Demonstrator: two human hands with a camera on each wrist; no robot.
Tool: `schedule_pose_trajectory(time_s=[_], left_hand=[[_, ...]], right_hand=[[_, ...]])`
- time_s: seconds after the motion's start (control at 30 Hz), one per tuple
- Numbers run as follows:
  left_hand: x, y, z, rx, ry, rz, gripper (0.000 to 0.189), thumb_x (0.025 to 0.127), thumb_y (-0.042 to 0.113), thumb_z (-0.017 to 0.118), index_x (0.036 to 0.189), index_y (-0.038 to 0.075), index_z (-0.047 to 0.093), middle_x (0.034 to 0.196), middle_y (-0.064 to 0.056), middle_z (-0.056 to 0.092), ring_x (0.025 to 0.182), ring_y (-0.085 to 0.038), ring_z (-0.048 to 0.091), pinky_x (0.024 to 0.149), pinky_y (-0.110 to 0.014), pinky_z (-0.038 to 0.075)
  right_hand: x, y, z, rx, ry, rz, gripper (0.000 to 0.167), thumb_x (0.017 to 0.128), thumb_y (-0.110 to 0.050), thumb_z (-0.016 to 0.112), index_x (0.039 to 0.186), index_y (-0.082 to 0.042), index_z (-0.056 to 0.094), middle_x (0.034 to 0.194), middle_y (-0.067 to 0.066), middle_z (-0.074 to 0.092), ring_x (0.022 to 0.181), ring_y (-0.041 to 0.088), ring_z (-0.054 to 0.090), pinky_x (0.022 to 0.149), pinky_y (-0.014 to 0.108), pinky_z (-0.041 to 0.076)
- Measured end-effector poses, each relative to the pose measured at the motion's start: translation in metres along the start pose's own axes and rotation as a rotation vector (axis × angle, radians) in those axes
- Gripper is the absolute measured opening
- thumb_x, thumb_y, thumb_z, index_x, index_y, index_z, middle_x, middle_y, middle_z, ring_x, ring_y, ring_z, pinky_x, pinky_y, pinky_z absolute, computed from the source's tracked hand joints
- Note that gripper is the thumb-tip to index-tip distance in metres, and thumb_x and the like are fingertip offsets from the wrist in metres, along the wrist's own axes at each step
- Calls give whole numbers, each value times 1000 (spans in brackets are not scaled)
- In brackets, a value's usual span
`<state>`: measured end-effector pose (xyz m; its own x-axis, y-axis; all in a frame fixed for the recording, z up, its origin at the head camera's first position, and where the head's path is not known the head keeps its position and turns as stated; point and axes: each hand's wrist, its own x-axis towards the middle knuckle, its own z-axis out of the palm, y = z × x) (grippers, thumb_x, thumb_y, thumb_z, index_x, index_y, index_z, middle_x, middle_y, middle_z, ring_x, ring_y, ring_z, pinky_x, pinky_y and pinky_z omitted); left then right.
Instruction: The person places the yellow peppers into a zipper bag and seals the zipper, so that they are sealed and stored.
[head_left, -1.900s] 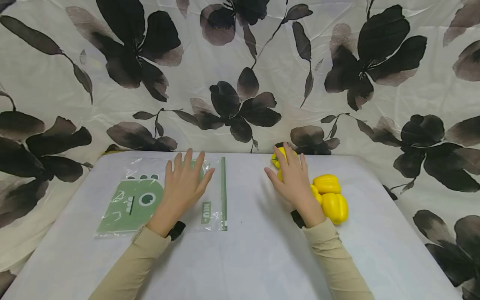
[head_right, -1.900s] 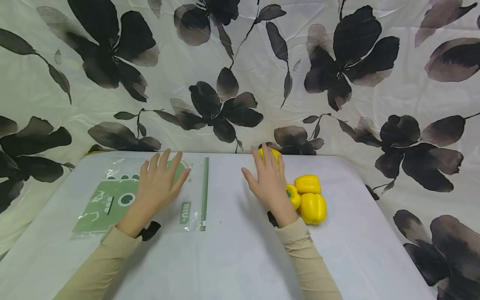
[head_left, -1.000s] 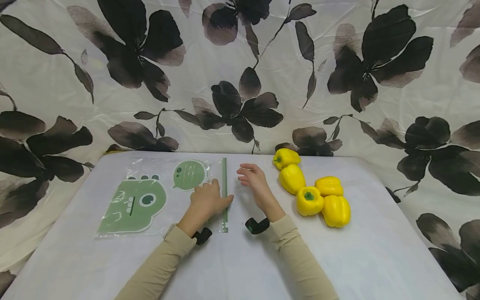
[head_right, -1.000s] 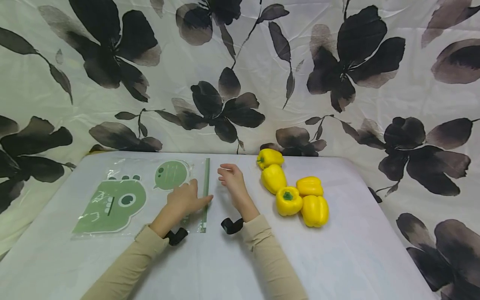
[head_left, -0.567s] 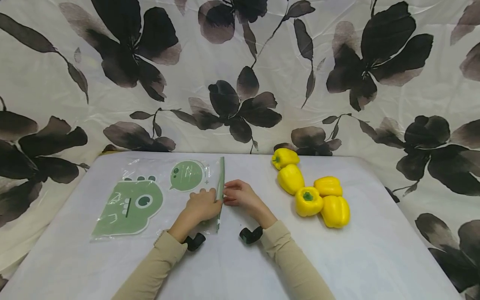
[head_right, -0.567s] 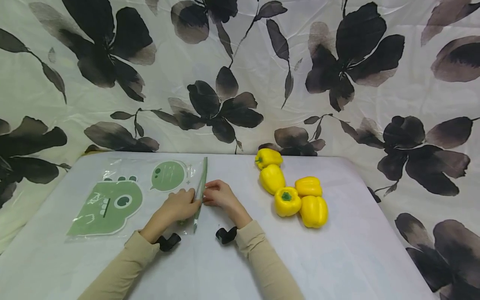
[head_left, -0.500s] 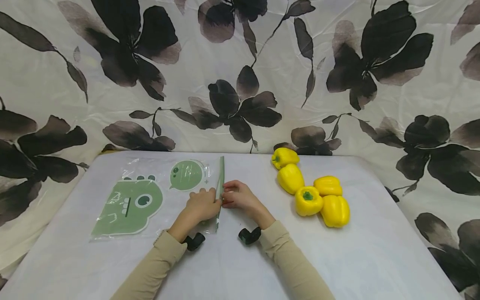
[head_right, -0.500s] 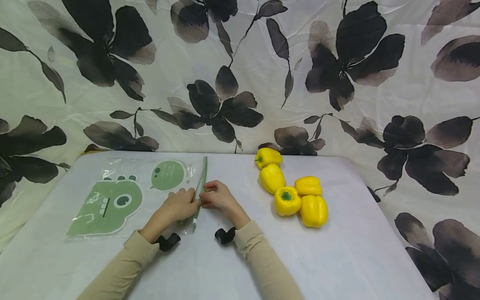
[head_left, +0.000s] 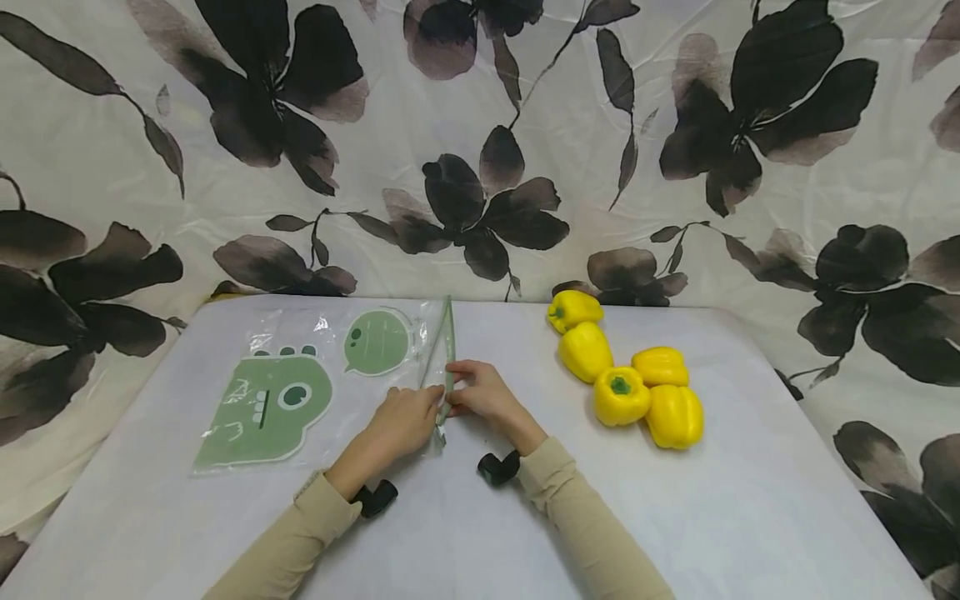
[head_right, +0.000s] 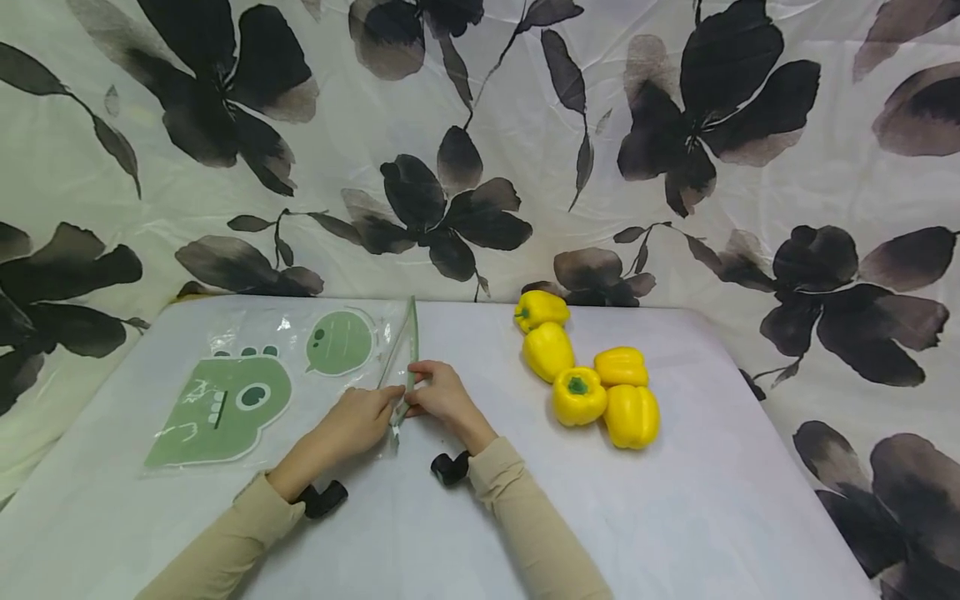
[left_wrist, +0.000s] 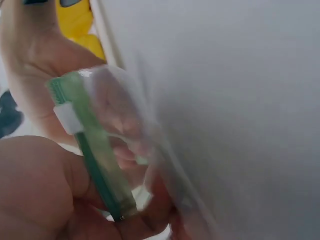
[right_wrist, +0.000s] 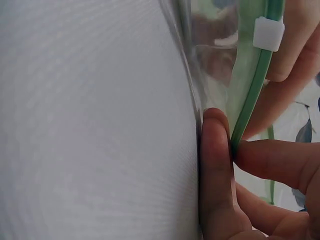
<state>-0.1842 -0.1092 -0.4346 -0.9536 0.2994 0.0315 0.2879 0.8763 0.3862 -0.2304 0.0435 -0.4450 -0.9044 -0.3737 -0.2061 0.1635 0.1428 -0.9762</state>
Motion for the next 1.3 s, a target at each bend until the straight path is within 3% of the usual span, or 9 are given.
schedule_pose_trajectory(time_s=[0.1, 0.23, 0.33, 0.47, 0.57, 0.73, 0.9, 1.1, 1.3], left_hand=[[2, -3, 0, -58, 0, 26, 35, 97, 9, 51, 127, -4, 63, 105, -26, 69, 66, -27, 57, 62, -42, 45], [4, -8, -1, -179, -49, 6, 41, 94, 10, 54, 131, -7, 58, 69, -14, 64, 49, -14, 36, 48, -30, 33], [4, -12, -2, -221, -81, -8, 46, 90, 13, 59, 131, -8, 57, 50, 1, 42, 47, -11, 30, 47, -27, 29], [4, -15, -1, -234, -90, -21, 50, 87, 17, 65, 131, -7, 58, 50, 5, 36, 48, -12, 30, 47, -28, 29], [4, -15, 0, -253, -85, -24, 52, 85, 17, 69, 130, -7, 58, 49, 6, 34, 46, -10, 28, 44, -26, 28], [4, -13, 2, -251, -78, -25, 53, 85, 16, 70, 131, -7, 58, 50, 2, 41, 44, -10, 29, 44, -25, 29], [4, -10, 2, -229, -72, -42, 53, 84, 15, 69, 131, -6, 58, 76, -20, 65, 49, -13, 35, 47, -28, 34], [3, -11, 1, -214, -77, -54, 54, 83, 16, 69, 131, -5, 58, 88, -22, 68, 51, -15, 38, 49, -29, 35], [3, -13, 1, -203, -76, -51, 54, 83, 16, 68, 131, -5, 58, 72, -12, 63, 51, -15, 40, 49, -29, 36]], right_hand=[[0, -2, -1, -11, 5, -8, 54, 82, 17, 59, 136, 11, 49, 115, 20, 52, 60, 14, 62, 64, 30, 58], [-1, -2, -2, -41, 10, -8, 52, 83, 15, 60, 135, 10, 51, 113, 18, 54, 59, 14, 61, 62, 29, 57], [-1, -4, -2, -69, 1, -9, 50, 85, 14, 60, 134, 9, 52, 113, 19, 55, 59, 15, 61, 61, 29, 57], [-4, -12, -11, -221, 27, -46, 48, 88, 4, 65, 134, 7, 52, 117, 22, 58, 66, 20, 67, 64, 31, 57], [-10, -26, -28, -411, 146, -147, 46, 90, -7, 68, 132, 4, 55, 119, 23, 61, 81, 26, 69, 72, 34, 56], [-22, -46, -70, -634, 499, -290, 44, 91, -14, 67, 132, 0, 56, 127, 21, 55, 111, 35, 56, 95, 45, 46], [-25, -41, -104, -852, 709, -173, 54, 91, -16, 66, 139, -1, 47, 140, 25, 38, 125, 42, 36, 106, 51, 33], [-25, -29, -117, -990, 629, 30, 57, 89, -15, 66, 138, 5, 44, 134, 34, 36, 118, 50, 38, 102, 56, 35], [-26, -24, -117, -1056, 641, 10, 46, 88, -12, 66, 128, 5, 52, 124, 34, 45, 107, 53, 47, 91, 58, 43]])
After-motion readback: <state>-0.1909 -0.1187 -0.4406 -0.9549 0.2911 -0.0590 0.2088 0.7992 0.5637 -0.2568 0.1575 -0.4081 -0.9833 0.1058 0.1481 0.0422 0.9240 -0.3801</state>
